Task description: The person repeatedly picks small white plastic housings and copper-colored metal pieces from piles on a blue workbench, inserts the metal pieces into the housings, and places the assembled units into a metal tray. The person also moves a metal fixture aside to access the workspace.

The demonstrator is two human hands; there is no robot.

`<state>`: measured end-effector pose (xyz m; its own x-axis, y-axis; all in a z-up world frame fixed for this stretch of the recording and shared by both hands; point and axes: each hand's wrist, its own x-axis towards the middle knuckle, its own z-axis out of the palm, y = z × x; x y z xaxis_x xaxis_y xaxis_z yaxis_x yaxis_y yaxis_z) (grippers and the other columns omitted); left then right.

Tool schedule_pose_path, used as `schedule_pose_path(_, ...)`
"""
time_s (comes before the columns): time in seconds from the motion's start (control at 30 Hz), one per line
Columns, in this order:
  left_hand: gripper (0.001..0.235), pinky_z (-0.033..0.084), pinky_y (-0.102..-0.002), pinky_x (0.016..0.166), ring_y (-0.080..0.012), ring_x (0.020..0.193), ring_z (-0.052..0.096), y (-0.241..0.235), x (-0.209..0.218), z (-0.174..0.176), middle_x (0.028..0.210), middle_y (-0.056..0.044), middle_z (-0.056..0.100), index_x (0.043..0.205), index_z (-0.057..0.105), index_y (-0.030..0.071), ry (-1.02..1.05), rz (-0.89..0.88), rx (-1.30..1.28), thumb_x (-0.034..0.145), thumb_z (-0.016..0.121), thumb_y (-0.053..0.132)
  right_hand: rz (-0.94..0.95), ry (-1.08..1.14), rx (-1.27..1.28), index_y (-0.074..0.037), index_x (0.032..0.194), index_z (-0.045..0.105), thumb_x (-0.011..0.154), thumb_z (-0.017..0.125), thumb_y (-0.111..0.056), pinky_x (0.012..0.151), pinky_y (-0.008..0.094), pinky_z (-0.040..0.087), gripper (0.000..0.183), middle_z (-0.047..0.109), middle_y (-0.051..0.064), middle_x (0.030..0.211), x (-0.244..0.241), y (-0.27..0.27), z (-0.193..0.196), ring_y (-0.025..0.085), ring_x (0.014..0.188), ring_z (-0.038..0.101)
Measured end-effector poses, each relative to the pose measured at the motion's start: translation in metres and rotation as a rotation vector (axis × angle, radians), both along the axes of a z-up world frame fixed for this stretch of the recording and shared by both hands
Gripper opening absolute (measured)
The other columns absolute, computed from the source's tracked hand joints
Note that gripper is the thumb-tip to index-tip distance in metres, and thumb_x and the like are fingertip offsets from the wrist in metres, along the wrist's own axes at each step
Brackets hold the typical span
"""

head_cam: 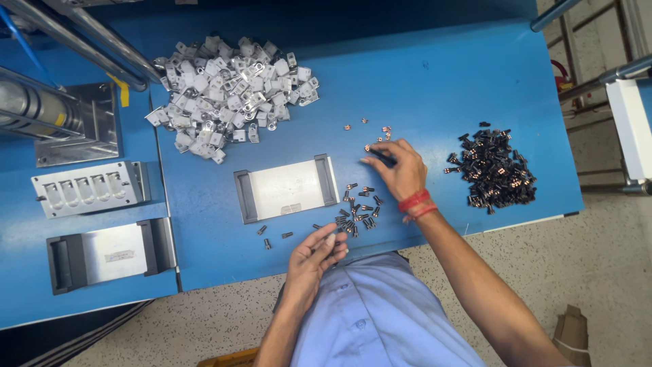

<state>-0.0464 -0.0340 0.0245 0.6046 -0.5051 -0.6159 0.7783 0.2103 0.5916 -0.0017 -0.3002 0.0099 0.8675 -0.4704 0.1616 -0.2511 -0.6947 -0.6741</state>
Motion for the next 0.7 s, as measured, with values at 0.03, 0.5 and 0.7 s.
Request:
schedule_pose_path(0.03,0.041,0.06,-0.034,0.09,-0.02,0.098,0.071,-0.001,-0.002,0.001,0.117,-0.019,0.074,0.136,0.06,-0.005,-0.019,0.005,0.009,0.099,0.06,0.013,-0.002,0.019,-0.048,-0.013,0.098,0.08,0.074,0.09,-0.035,0.065,0.031,0.053,0.034,0.071,0.002,0.092,0.01,0.001,0.001,0.015,0.081,0.068)
schedule_pose_path(0.5,0.043,0.053,-0.028,0.075,-0.0109,0.083,0.059,0.003,-0.002,0.003,0.089,-0.002,0.063,0.134,0.068,0.002,0.011,0.011,0.053,0.102,0.056,0.027,0.031,-0.093,-0.061,-0.011,0.101,0.077,0.076,0.091,-0.037,0.064,0.03,0.053,0.039,0.069,0.001,0.094,0.008,-0.004,0.006,0.014,0.079,0.067)
schedule_pose_path(0.7,0.042,0.053,-0.028,0.075,-0.0119,0.082,0.06,0.017,0.006,0.003,0.089,-0.004,0.064,0.133,0.069,0.002,-0.023,-0.126,0.11,0.1,0.057,0.026,-0.047,0.174,0.004,-0.011,0.1,0.081,0.083,0.088,-0.032,0.066,0.033,0.05,0.028,0.066,0.004,0.096,0.025,0.011,0.012,0.019,0.08,0.064)
